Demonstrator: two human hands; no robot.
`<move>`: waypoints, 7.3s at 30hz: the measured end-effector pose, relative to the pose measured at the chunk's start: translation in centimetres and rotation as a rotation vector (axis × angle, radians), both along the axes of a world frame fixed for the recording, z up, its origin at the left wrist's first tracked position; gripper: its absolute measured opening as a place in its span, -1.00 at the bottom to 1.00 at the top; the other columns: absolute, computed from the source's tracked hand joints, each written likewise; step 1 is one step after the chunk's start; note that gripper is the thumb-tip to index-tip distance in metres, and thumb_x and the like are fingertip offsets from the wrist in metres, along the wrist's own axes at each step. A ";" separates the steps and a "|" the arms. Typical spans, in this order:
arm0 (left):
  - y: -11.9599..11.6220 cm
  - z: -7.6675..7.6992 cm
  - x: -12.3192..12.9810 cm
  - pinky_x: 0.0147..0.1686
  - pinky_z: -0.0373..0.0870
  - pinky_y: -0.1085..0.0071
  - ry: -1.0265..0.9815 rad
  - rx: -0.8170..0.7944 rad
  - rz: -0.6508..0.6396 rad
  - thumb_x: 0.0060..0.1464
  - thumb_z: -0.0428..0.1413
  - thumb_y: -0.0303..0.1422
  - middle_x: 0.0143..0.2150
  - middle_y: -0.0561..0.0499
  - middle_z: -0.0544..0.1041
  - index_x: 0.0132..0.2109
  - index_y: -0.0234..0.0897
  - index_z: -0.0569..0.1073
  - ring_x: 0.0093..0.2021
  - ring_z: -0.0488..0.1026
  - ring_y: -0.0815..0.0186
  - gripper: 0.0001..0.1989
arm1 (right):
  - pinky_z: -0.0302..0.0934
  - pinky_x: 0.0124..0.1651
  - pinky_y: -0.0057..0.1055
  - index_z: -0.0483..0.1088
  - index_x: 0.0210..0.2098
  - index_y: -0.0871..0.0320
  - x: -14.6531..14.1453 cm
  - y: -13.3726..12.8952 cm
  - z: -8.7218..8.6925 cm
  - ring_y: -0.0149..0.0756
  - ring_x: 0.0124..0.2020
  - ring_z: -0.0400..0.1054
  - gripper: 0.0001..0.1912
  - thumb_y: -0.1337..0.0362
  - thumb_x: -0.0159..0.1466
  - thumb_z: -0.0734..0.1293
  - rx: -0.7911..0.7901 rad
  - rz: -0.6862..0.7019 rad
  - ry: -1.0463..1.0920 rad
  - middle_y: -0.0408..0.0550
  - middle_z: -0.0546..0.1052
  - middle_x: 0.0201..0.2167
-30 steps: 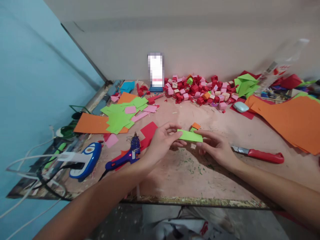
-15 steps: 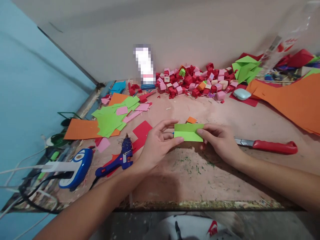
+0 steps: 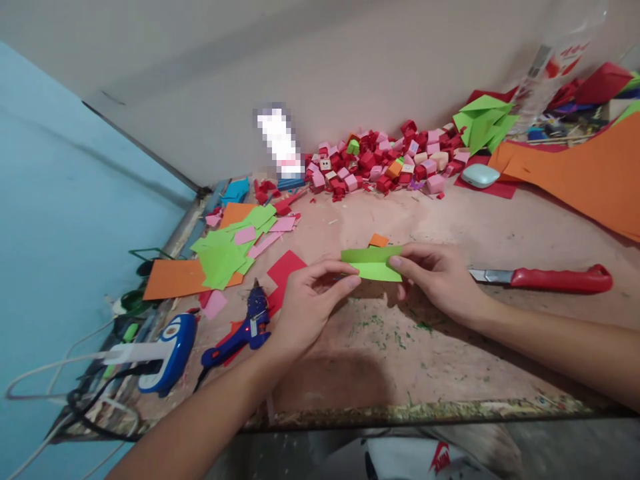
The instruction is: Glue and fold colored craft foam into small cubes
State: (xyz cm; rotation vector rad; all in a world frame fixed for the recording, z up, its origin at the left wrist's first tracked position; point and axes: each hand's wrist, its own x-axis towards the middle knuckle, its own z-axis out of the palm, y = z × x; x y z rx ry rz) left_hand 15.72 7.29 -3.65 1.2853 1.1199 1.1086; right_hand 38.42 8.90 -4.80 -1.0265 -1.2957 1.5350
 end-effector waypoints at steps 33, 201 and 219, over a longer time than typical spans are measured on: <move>-0.1 -0.3 -0.2 -0.26 0.65 0.44 -0.059 -0.170 -0.144 0.26 0.33 -0.24 -0.33 -0.04 0.70 -0.06 -0.31 0.66 -0.35 0.66 0.33 -0.77 | 0.33 -0.24 -0.39 0.70 -0.05 0.16 0.0 0.1 -0.2 -0.35 -0.33 0.45 -0.70 0.15 0.29 0.55 0.092 0.181 -0.093 -0.06 0.68 -0.27; -0.3 0.0 0.2 -0.31 0.59 0.44 0.077 -0.083 -0.005 0.19 0.36 -0.21 -0.25 -0.04 0.70 -0.09 -0.27 0.71 -0.37 0.60 0.35 -0.76 | 0.43 -0.33 -0.37 0.65 -0.27 0.19 -0.1 0.3 0.2 -0.30 -0.44 0.56 -0.60 -0.06 0.35 0.49 -0.024 0.273 -0.058 0.01 0.69 -0.42; 9.4 12.0 -2.4 -0.11 0.51 0.28 0.344 0.686 0.520 0.23 0.27 -0.35 0.10 0.07 0.63 0.13 -0.14 0.51 0.08 0.56 0.21 -0.66 | 0.37 -0.39 -0.39 0.63 -0.29 0.20 -0.1 0.3 0.1 -0.32 -0.47 0.52 -0.61 -0.05 0.34 0.49 -0.034 0.243 -0.097 0.04 0.69 -0.41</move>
